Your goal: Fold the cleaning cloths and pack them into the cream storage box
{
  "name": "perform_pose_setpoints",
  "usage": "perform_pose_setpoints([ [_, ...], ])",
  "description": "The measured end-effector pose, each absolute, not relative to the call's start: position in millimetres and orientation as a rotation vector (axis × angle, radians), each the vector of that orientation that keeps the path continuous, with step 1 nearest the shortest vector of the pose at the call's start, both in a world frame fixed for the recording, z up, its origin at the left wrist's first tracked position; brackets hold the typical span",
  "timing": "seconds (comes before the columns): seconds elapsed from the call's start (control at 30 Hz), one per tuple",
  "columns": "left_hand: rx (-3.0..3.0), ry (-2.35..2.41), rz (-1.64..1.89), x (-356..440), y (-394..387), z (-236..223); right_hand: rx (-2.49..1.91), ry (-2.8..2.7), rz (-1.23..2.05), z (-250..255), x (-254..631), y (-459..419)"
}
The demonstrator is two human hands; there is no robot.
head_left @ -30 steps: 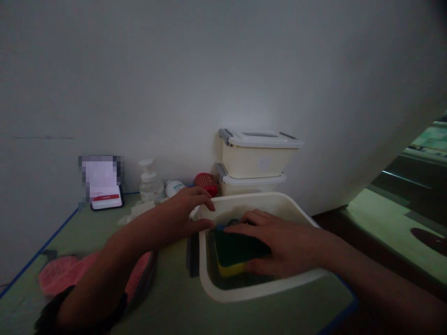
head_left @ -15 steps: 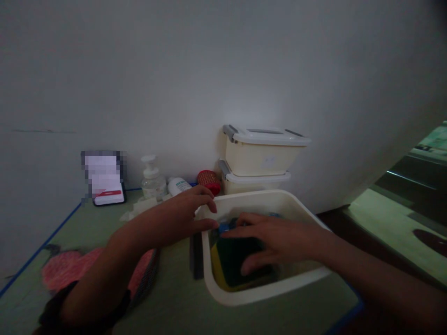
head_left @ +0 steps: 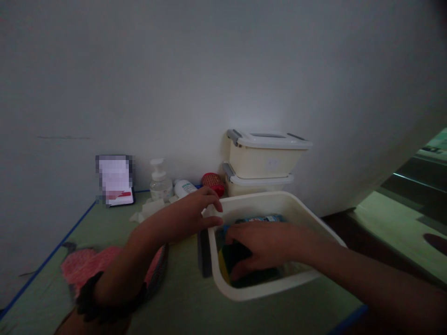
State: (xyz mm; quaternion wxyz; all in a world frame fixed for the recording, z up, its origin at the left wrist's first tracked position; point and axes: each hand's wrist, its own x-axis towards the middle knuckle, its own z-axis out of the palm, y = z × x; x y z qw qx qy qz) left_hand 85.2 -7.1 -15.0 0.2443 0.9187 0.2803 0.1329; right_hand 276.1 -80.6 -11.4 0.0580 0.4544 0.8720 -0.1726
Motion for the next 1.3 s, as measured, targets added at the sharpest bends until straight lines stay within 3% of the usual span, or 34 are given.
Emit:
perform_pose_setpoints([
  [0.37,2.505,0.774,0.381,86,-7,-16,1.321,2.616,-0.644,-20,278,-67],
  [0.73,2.532,0.707,0.512,86,-3,-17,1.697,2.857,-0.58,-12,287,-67],
  [1.0,2.497,0.584,0.487,87,-2,-12,1.863,2.954,-1.129,-9,282,-71],
  [1.3,2.48,0.621,0.477,82,1,-12,1.869,2.968,-1.063,-8,276,-66],
])
